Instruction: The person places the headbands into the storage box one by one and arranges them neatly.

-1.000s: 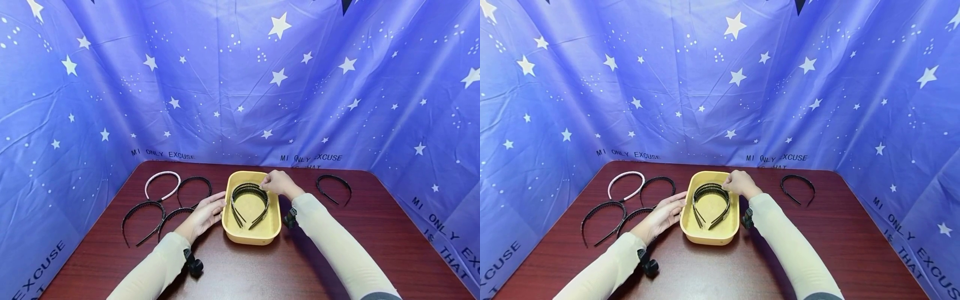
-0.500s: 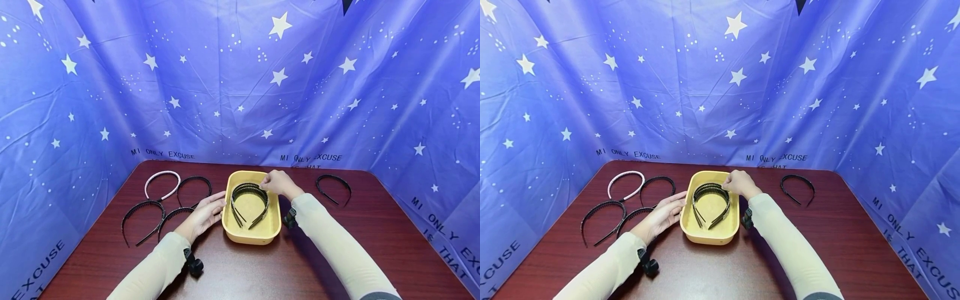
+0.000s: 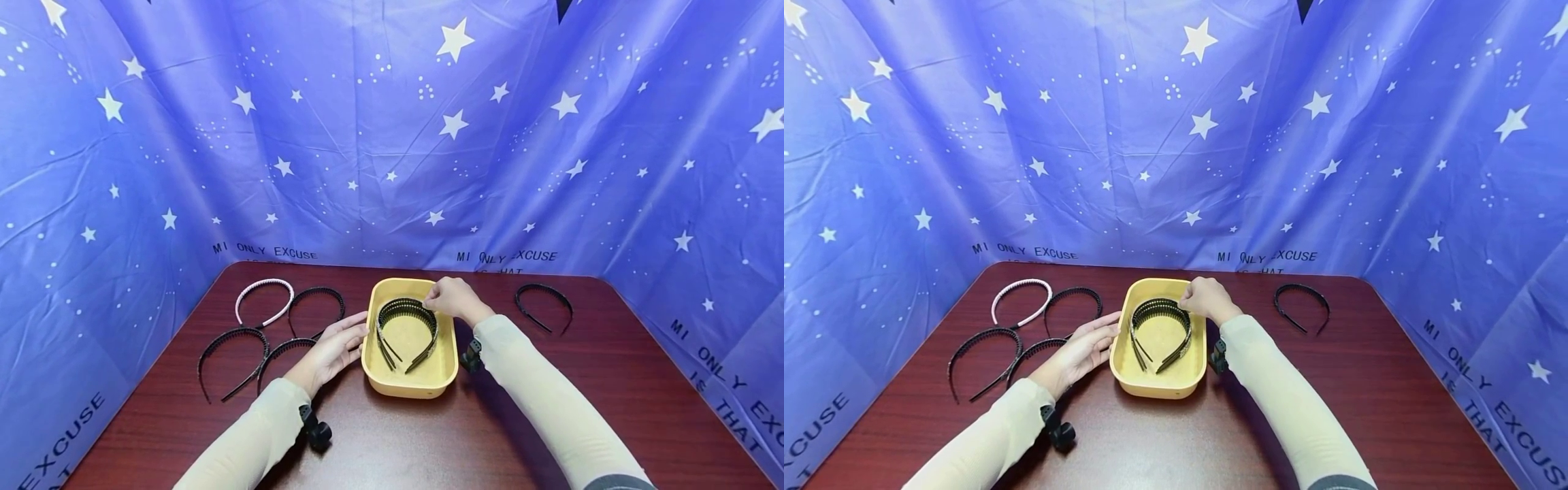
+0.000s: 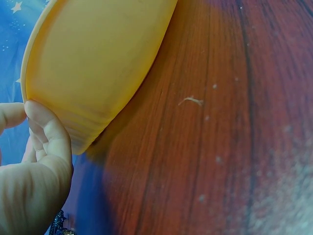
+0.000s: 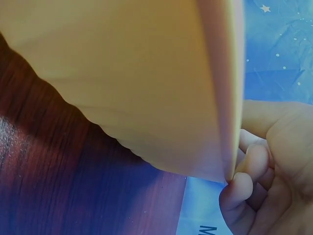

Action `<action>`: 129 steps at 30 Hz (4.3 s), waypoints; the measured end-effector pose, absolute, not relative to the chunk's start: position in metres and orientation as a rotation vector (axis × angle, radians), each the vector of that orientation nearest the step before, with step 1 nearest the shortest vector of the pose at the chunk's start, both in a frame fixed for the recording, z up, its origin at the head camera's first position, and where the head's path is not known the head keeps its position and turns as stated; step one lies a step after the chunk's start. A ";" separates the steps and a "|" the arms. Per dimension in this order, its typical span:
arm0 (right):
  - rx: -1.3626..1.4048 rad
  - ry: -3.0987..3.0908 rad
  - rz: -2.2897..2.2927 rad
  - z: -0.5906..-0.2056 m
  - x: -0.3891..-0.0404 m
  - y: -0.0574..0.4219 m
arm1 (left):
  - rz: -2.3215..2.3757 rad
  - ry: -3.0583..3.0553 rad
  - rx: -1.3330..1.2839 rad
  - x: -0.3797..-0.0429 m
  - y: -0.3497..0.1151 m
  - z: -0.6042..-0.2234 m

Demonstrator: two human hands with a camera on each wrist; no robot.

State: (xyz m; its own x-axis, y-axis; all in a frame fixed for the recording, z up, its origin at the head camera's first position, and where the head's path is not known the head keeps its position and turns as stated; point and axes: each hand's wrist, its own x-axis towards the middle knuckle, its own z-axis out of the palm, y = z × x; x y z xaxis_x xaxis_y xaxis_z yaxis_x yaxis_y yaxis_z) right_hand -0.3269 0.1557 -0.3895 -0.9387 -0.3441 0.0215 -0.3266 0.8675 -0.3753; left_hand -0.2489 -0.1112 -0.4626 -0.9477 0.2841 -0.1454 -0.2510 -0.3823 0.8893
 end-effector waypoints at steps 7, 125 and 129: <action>-0.534 3.005 -0.571 -0.392 -0.329 0.156 | 2.371 1.510 0.058 -0.249 -0.112 -0.463; -0.301 2.764 -1.114 -0.366 -0.326 0.258 | 2.382 1.510 0.032 -0.249 -0.111 -0.463; -0.265 2.772 -1.114 -0.362 -0.324 0.280 | 2.364 1.521 0.052 -0.250 -0.112 -0.463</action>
